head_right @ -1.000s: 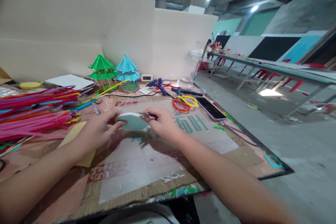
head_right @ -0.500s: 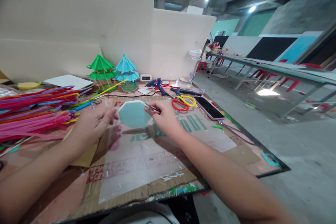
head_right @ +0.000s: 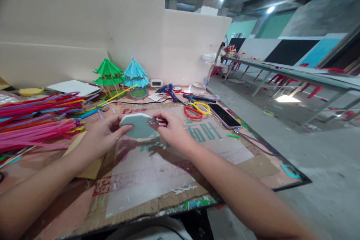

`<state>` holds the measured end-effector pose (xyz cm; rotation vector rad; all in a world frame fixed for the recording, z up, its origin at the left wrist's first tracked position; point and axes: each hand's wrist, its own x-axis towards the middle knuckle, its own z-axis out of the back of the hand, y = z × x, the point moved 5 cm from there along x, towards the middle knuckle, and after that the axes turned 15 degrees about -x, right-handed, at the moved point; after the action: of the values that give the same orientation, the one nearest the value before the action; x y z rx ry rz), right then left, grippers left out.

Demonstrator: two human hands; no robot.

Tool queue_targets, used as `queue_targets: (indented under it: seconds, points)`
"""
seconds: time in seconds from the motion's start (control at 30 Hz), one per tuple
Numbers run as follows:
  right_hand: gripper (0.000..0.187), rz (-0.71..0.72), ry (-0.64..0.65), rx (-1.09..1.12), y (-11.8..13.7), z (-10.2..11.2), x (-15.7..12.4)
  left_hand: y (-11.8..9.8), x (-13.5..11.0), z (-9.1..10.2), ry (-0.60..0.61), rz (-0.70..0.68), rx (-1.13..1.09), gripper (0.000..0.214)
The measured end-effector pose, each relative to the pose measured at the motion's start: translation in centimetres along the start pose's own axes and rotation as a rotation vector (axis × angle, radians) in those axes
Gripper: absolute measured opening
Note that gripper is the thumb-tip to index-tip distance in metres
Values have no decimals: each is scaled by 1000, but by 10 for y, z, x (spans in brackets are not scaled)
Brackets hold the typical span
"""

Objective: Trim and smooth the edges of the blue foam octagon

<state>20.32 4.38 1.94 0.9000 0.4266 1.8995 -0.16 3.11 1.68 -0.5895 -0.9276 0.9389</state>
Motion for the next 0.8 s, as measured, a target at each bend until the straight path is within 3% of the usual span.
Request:
queue_targets:
  seconds: [0.13,0.3,0.43,0.8]
  points:
    - [39,135,-91,-112,5,13,0,-6,0,4,-40,-53,100,15]
    - [33,325,-217,-328,9,20,-3,-4,-3,4,-44,-97,285,13]
    - [31,455,-248,-444,12,18,-7,-3,-5,5,-52,-111,398,14]
    - [33,487,-218,-529,17,15,-8,-8,-5,6,-37,-99,484,18]
